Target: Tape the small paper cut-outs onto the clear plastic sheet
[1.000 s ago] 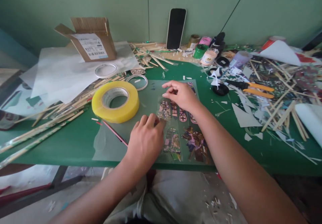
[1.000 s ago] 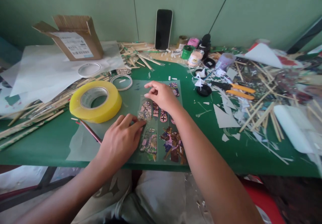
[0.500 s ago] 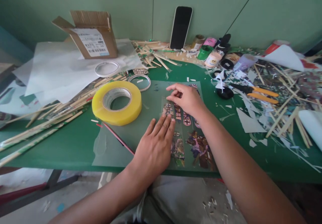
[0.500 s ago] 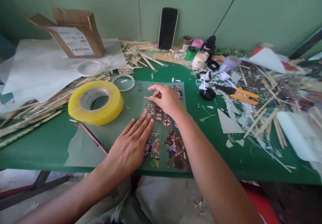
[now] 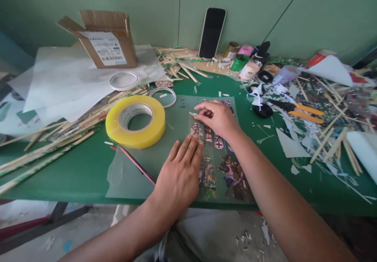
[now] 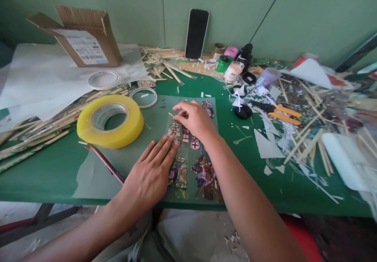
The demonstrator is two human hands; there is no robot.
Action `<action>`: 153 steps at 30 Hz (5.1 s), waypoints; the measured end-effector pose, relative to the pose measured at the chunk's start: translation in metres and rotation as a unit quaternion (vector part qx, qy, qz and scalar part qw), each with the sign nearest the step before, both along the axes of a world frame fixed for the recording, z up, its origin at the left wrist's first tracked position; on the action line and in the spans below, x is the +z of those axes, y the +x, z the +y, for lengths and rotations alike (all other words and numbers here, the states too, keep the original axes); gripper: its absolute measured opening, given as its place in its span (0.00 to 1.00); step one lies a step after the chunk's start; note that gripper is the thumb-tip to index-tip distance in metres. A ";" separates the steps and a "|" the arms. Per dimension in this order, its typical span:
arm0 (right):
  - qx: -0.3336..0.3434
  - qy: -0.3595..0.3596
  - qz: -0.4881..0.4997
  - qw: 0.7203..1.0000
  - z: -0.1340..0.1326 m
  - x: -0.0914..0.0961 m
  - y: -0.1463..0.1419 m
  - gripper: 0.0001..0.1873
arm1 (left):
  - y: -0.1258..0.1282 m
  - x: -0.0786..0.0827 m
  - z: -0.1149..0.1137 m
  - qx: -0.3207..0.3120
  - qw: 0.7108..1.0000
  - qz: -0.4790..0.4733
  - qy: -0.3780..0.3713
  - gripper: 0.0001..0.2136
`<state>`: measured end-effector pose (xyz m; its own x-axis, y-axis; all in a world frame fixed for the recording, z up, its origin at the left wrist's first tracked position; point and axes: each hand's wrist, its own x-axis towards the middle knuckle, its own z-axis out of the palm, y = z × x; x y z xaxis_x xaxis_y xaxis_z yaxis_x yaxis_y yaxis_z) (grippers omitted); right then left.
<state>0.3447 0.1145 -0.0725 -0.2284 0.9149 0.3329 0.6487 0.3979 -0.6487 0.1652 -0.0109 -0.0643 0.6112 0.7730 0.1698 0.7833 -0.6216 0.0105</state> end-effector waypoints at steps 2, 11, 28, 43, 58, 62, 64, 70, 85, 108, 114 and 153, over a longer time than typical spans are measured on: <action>0.007 0.010 -0.011 1.000 0.000 0.000 0.000 0.08 | 0.000 0.000 0.000 -0.001 1.000 0.000 0.005 0.28; -0.026 0.054 -0.031 0.998 0.005 -0.004 0.006 0.08 | 0.000 -0.002 -0.001 0.014 1.000 -0.007 0.008 0.28; 0.049 -0.015 -0.183 0.982 -0.057 0.037 -0.005 0.22 | 0.001 -0.004 -0.031 -0.020 0.997 -0.065 0.030 0.20; -0.034 -0.052 -0.331 0.942 -0.025 -0.003 -0.013 0.37 | 0.000 -0.009 -0.034 -0.027 0.996 -0.073 0.040 0.19; -0.014 0.064 -0.194 0.979 -0.025 0.016 -0.007 0.25 | 0.006 0.012 -0.016 0.010 0.995 -0.100 0.018 0.20; 0.101 -0.039 -0.258 0.960 -0.043 0.014 -0.019 0.32 | 0.008 0.000 -0.017 0.002 0.996 -0.078 0.039 0.22; 0.122 -0.071 -0.274 0.951 -0.041 0.012 -0.023 0.35 | 0.008 -0.004 -0.018 -0.002 0.997 -0.071 0.036 0.23; 0.083 -0.042 -0.271 0.958 -0.009 -0.001 -0.031 0.38 | 0.008 -0.007 -0.018 0.004 0.997 -0.071 0.029 0.23; 0.051 0.108 -0.160 0.980 -0.079 0.048 -0.079 0.12 | -0.133 0.030 -0.012 0.362 0.892 -0.269 0.036 0.09; 0.087 -0.053 -0.287 0.953 -0.119 0.048 -0.150 0.07 | -0.161 0.033 0.018 0.313 0.923 -0.225 -0.004 0.08; 0.052 -0.022 -0.348 0.936 -0.129 0.060 -0.143 0.08 | -0.165 0.033 0.029 0.278 0.928 -0.246 -0.035 0.06; 0.173 0.086 -0.249 0.949 -0.073 0.046 -0.138 0.25 | -0.210 0.037 0.011 0.059 0.972 -0.224 -0.034 0.14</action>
